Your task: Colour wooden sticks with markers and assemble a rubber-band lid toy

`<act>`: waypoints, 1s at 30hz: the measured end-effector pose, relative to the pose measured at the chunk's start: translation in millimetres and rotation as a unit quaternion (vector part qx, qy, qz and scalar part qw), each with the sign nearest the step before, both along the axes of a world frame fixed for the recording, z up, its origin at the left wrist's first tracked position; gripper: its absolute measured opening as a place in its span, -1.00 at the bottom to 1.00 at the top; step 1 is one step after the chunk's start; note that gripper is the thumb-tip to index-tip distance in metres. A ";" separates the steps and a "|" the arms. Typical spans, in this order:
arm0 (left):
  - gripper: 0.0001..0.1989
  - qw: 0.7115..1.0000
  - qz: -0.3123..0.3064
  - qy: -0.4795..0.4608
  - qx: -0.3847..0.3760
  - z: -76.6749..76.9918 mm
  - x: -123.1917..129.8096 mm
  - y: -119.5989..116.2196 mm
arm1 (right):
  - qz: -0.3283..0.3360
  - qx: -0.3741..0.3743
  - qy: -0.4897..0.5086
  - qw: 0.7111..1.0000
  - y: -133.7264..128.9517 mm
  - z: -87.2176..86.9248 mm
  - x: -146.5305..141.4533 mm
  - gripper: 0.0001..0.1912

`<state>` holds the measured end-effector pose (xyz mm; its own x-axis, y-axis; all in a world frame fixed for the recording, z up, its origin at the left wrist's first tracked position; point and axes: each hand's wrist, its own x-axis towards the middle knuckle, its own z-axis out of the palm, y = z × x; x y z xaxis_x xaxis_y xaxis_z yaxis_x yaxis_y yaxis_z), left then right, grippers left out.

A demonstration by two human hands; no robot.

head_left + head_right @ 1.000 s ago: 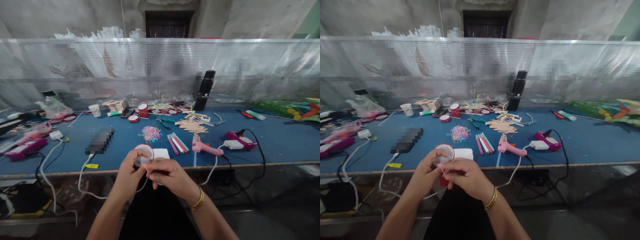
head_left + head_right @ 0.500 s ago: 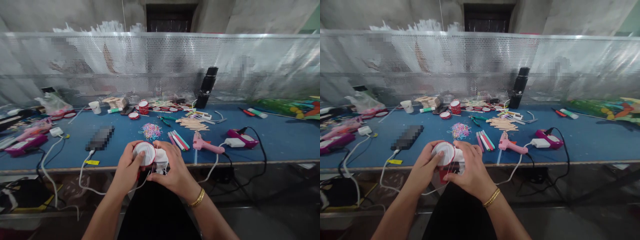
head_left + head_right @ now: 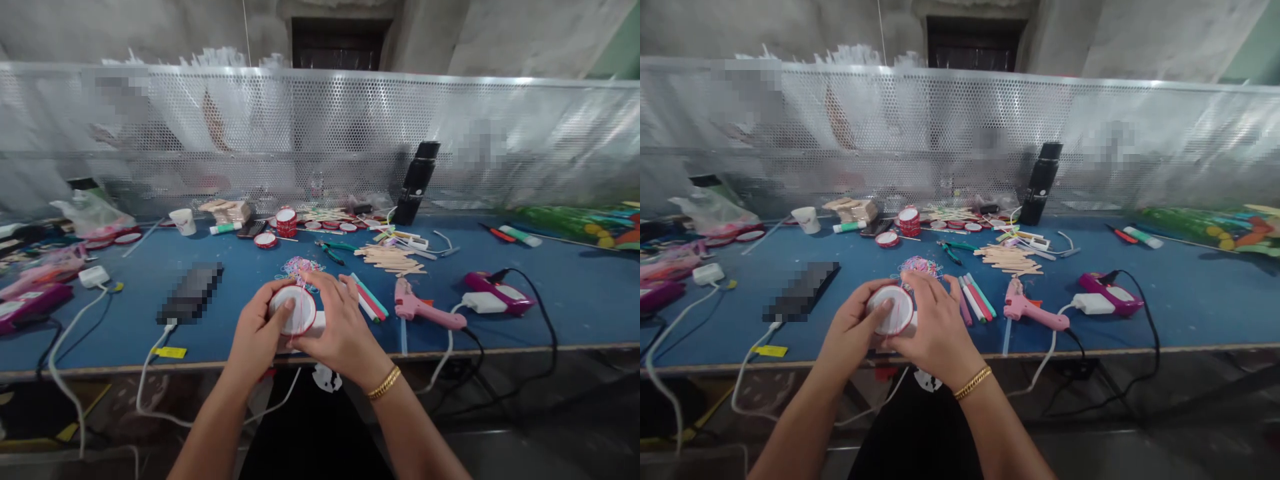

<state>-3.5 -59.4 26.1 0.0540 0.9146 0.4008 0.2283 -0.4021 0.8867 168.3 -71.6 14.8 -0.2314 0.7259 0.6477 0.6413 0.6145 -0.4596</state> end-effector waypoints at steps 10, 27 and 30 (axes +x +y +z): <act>-0.73 0.999 -0.002 0.044 0.030 -0.1 0.2 -1.9 | 0.025 -0.023 0.007 0.999 -1.6 5.3 1.1 -0.20; -0.77 0.997 0.034 0.057 0.026 -2.0 4.2 1.8 | 0.042 -0.034 -0.008 0.999 8.9 5.3 7.5 -0.30; -0.79 1.000 0.023 0.011 0.010 -2.1 6.7 -0.2 | 0.057 -0.040 0.010 0.998 8.8 0.9 7.2 -0.30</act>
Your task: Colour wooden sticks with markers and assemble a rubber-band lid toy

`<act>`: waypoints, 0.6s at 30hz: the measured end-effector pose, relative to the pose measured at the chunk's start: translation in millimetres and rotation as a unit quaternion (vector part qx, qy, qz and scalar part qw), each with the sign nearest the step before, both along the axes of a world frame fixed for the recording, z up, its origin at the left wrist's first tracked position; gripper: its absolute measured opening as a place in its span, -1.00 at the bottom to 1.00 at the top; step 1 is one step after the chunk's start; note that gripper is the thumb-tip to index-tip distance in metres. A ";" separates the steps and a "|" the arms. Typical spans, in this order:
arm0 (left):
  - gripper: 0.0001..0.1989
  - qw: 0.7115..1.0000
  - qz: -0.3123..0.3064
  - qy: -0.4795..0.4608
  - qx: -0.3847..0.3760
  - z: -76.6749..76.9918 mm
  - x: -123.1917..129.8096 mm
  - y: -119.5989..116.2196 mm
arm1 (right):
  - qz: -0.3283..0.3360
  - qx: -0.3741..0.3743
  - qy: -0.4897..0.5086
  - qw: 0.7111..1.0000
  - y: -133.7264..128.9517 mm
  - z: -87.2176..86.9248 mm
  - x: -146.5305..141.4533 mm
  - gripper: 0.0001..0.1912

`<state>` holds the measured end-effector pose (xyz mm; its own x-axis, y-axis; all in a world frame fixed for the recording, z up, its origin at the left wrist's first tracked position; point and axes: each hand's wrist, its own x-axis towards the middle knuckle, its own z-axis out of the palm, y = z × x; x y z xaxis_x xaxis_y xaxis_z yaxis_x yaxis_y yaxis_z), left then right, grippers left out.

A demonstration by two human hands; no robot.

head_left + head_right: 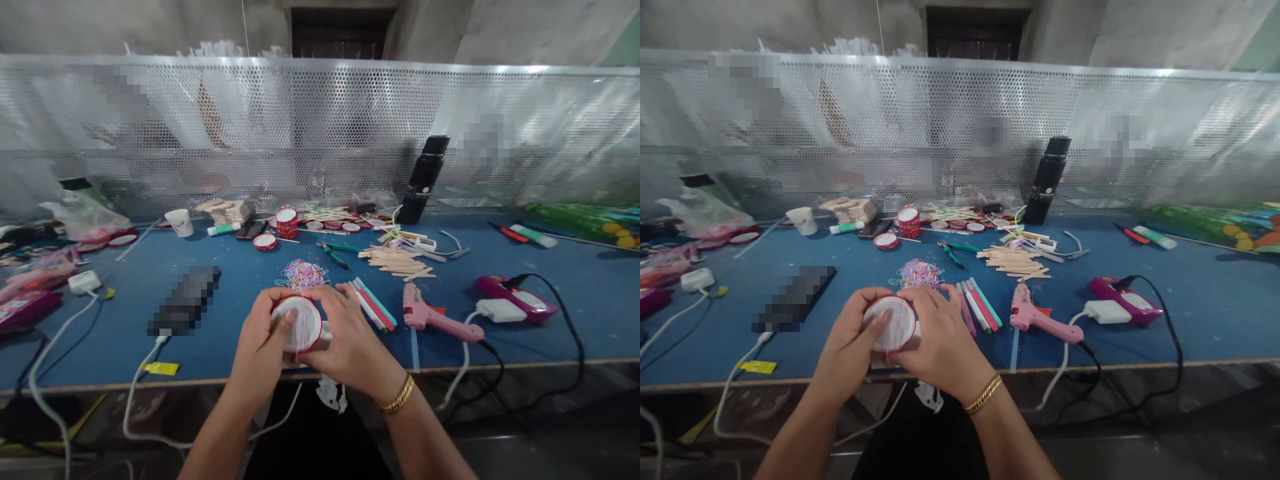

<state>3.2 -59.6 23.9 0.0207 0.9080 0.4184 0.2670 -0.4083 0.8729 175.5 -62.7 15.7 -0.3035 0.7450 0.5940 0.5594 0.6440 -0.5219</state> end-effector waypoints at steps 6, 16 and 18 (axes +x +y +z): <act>-0.73 0.980 0.010 -0.188 -0.061 -2.1 11.3 -3.5 | 0.006 -0.042 0.118 0.992 -3.5 -10.9 -7.0 -0.39; -0.74 0.970 0.123 -0.206 -0.034 16.4 15.8 -2.1 | -0.006 0.114 0.141 0.983 -37.6 -22.3 -35.2 -0.87; -0.75 0.974 0.130 -0.183 -0.026 16.2 16.1 -4.2 | -0.032 0.138 0.137 0.980 -41.7 -24.5 -37.9 -0.86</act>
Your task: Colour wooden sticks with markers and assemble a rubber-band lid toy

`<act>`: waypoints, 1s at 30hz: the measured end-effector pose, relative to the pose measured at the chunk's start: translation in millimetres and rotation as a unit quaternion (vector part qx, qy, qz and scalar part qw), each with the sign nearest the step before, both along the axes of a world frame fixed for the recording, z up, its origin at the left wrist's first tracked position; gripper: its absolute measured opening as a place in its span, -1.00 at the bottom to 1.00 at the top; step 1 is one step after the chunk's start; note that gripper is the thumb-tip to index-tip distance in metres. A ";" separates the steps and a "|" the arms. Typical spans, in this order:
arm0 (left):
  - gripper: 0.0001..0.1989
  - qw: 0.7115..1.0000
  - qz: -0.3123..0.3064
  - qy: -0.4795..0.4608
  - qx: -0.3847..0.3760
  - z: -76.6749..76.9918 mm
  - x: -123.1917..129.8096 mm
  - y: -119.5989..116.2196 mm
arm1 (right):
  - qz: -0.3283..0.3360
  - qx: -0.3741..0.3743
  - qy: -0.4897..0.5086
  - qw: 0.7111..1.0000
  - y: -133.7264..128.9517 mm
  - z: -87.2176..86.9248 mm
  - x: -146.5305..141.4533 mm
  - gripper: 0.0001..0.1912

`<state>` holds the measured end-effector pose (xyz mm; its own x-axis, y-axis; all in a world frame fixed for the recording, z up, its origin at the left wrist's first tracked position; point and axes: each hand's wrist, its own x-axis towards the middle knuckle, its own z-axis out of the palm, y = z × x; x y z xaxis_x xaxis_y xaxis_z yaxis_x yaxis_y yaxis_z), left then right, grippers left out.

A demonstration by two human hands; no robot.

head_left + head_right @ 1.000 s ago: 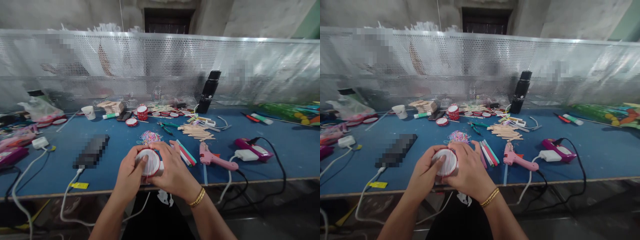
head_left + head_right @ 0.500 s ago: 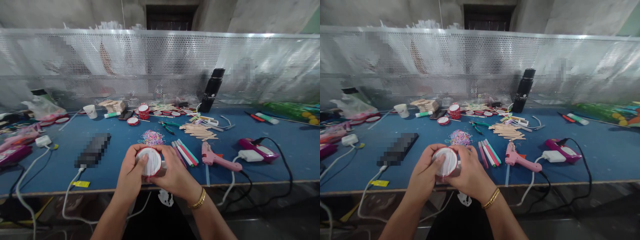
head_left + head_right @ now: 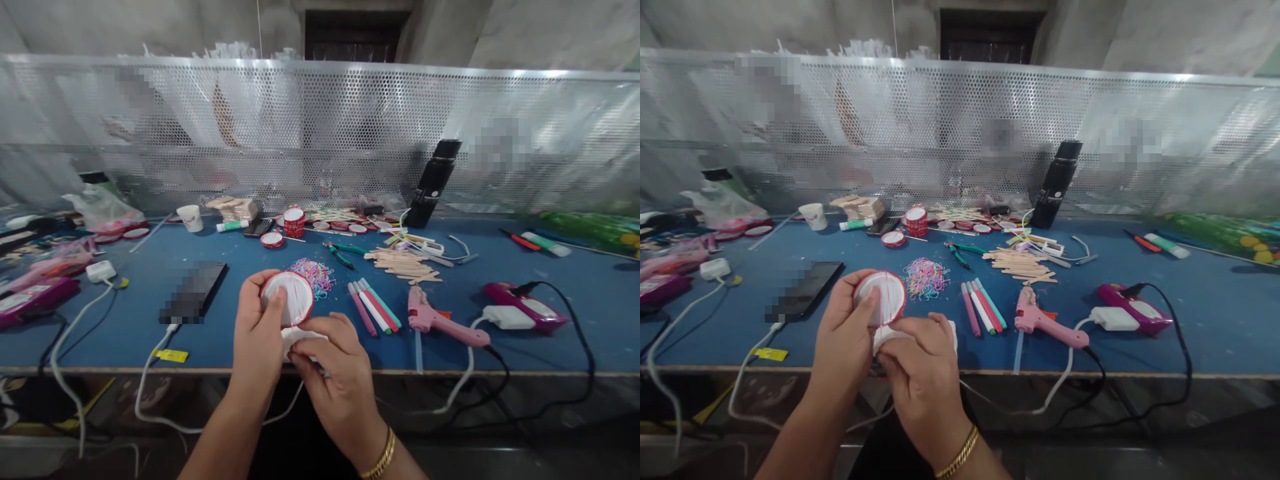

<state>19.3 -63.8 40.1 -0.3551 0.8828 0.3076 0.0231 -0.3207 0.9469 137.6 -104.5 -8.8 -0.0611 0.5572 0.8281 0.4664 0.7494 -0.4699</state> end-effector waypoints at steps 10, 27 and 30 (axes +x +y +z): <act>-0.71 0.997 0.017 0.065 0.028 -4.2 -4.4 -4.1 | -0.094 0.017 0.010 0.995 -7.0 0.0 2.3 -0.83; -0.71 0.999 -0.015 0.038 0.004 -11.9 -8.5 -6.9 | -0.069 0.026 0.010 0.997 -10.9 -13.1 7.5 -0.64; -0.72 0.998 -0.041 0.055 0.012 -12.9 -8.6 -11.6 | -0.079 0.005 0.068 0.995 -9.8 -11.6 12.2 -0.70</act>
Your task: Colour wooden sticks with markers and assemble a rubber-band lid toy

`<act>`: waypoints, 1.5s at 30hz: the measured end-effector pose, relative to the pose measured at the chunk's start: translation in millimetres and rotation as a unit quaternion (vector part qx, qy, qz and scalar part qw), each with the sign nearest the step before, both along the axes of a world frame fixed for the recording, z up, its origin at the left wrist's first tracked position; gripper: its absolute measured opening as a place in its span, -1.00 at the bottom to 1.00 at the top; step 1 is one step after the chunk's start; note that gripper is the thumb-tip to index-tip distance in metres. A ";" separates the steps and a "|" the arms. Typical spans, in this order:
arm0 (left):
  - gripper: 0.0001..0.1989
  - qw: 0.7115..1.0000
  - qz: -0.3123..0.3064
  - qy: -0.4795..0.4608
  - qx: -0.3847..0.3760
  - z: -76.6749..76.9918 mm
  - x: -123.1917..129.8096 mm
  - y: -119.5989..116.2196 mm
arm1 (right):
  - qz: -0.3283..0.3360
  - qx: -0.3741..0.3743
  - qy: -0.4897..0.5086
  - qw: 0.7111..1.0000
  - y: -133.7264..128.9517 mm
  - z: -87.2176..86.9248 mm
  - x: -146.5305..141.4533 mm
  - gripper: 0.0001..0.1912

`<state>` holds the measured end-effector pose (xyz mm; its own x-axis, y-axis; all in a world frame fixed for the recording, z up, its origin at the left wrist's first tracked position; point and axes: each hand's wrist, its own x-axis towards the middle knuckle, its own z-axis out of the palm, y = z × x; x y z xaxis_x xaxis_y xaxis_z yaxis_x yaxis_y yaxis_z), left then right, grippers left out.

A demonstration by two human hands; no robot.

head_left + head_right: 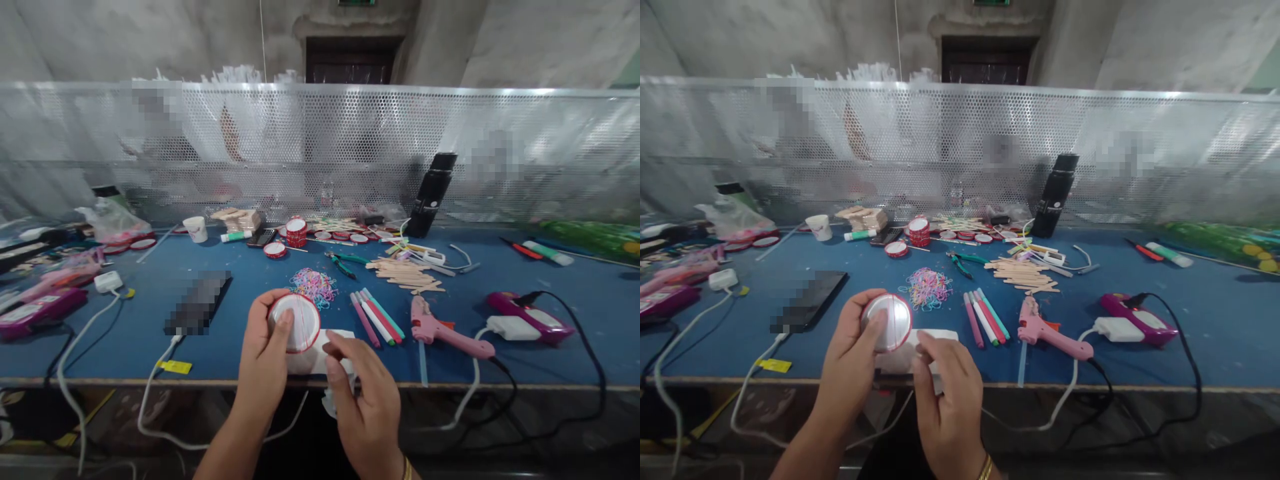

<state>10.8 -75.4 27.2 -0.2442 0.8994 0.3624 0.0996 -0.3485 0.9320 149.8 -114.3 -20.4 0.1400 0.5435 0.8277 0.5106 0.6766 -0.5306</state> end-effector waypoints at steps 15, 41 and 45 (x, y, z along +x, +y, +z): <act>-0.83 0.997 -0.072 -0.032 0.021 -2.6 4.4 -11.3 | -0.007 -0.025 0.042 0.999 2.3 16.1 -3.0 -0.78; -0.92 0.995 -0.026 0.049 0.081 3.1 7.9 -6.4 | -0.026 0.024 0.009 0.999 6.5 7.9 -1.8 -0.76; -0.93 0.996 -0.027 0.044 0.070 1.3 7.6 -5.0 | -0.019 0.025 0.014 0.999 7.0 6.5 -2.2 -0.76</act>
